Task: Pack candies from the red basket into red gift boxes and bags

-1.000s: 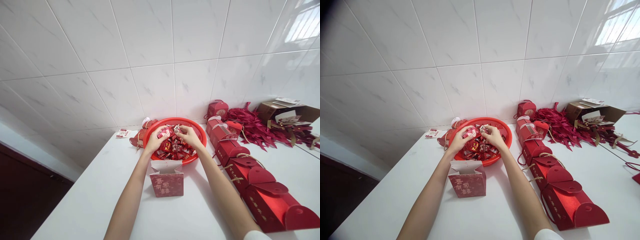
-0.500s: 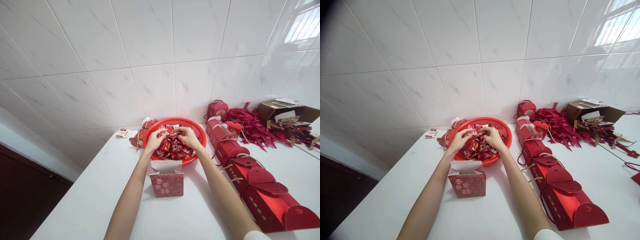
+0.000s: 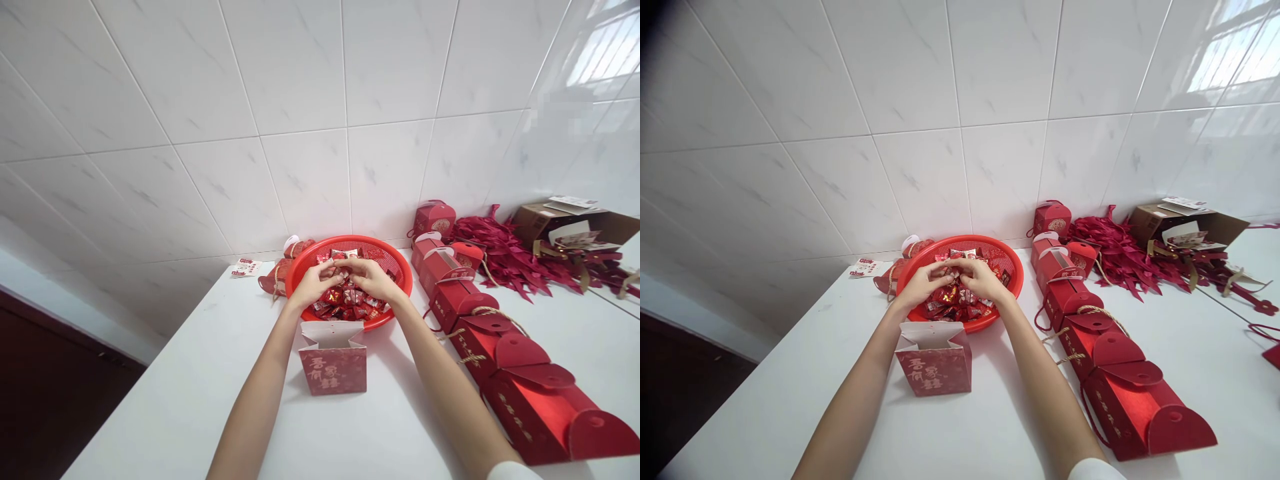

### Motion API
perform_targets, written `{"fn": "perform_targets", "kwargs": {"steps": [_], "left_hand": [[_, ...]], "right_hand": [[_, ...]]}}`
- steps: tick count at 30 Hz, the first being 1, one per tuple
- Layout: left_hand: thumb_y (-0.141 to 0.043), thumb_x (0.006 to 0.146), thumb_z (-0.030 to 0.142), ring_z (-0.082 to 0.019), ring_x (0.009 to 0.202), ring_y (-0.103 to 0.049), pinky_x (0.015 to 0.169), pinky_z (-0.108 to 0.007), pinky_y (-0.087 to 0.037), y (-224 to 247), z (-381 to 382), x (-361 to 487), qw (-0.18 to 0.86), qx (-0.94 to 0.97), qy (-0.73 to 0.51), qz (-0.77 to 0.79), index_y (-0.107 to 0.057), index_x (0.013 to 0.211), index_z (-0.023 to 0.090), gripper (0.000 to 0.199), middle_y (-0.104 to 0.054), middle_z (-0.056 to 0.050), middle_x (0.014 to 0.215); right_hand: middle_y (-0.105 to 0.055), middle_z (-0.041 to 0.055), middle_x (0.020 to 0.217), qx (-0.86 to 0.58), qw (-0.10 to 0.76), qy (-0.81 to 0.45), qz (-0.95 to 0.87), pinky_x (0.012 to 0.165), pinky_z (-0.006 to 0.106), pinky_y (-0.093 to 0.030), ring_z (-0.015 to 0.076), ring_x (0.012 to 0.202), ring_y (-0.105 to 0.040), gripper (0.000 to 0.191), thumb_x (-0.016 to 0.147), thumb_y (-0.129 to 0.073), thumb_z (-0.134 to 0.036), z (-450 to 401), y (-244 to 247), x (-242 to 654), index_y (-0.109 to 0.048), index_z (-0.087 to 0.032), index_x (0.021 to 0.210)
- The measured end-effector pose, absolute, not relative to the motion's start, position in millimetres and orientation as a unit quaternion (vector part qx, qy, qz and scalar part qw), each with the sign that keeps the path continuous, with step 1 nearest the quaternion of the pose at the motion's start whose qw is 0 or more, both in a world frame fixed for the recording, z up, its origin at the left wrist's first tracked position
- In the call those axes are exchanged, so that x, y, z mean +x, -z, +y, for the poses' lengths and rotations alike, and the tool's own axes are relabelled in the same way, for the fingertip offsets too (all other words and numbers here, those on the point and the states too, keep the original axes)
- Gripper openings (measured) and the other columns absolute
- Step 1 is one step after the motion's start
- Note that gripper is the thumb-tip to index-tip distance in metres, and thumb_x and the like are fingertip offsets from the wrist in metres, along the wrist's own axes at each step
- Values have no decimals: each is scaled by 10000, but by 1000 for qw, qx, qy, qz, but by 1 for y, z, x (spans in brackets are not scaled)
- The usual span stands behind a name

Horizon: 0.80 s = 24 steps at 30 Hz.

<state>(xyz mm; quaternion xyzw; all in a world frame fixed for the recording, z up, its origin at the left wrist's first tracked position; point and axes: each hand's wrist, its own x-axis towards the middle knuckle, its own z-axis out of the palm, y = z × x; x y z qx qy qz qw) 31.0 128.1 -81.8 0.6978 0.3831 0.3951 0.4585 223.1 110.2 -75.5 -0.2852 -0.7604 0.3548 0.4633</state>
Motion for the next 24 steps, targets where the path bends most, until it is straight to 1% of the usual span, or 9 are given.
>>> {"fn": "perform_targets", "kwargs": {"steps": [2,4,5,7,9,12,15,19,24], "left_hand": [[-811,693,417,-284,1043,-689,969,-439,-532,83,129,30,454,691,-400,396,-676,1206,161,588,-745,-102,1110],[-805,691,419,-286,1069,-679,987,-437,-519,85,132,29,439,681,-420,409,-690,1167,153,557,-728,-115,1165],[-802,689,421,-290,1084,-673,997,-440,-511,86,133,29,430,676,-432,414,-697,1143,146,541,-723,-122,1179],[-794,681,426,-294,1086,-668,1003,-446,-501,88,136,29,410,665,-455,427,-710,1091,137,509,-729,-126,1154],[-787,669,432,-284,1040,-679,979,-437,-511,89,137,29,396,658,-468,438,-721,1033,141,470,-748,-112,1079],[-767,668,443,-254,937,-691,905,-401,-538,89,136,30,387,659,-470,441,-728,946,154,403,-758,-80,963],[-762,663,443,-240,892,-686,859,-376,-545,89,134,30,385,663,-472,436,-725,918,157,385,-755,-66,920],[-767,656,431,-244,903,-683,854,-375,-540,89,134,31,386,662,-470,438,-718,921,159,383,-754,-67,933],[-775,647,437,-255,916,-683,874,-392,-538,89,135,30,380,663,-469,442,-720,897,160,378,-756,-70,943]], "right_hand": [[-711,65,1203,-326,468,-340,-748,954,331,-521,199,1124,-660,612,661,-400,9,110,74,224,-702,-192,1154],[-717,79,1181,-419,458,-300,-725,933,316,-519,199,1074,-676,539,696,-413,-1,111,72,225,-705,-175,1114],[-725,78,1153,-476,424,-272,-721,924,305,-513,196,1049,-681,491,723,-423,-12,110,71,226,-707,-172,1090],[-741,68,1083,-570,308,-225,-728,901,281,-498,196,1020,-682,398,771,-448,-40,109,70,227,-714,-177,1034],[-749,66,1015,-614,194,-209,-736,839,269,-496,210,987,-684,320,789,-483,-69,107,69,227,-721,-184,969],[-748,90,921,-629,109,-220,-737,723,271,-493,242,898,-696,251,755,-555,-79,104,69,225,-726,-178,909],[-745,111,921,-636,46,-225,-737,685,283,-493,265,877,-699,290,738,-597,-88,102,68,222,-722,-181,982],[-740,137,998,-634,-14,-227,-739,714,315,-515,287,915,-704,313,758,-626,-145,98,65,220,-711,-181,1057],[-712,132,1137,-605,-80,-242,-754,733,314,-531,308,1006,-690,514,615,-788,-206,97,66,221,-699,-197,1121]]}}
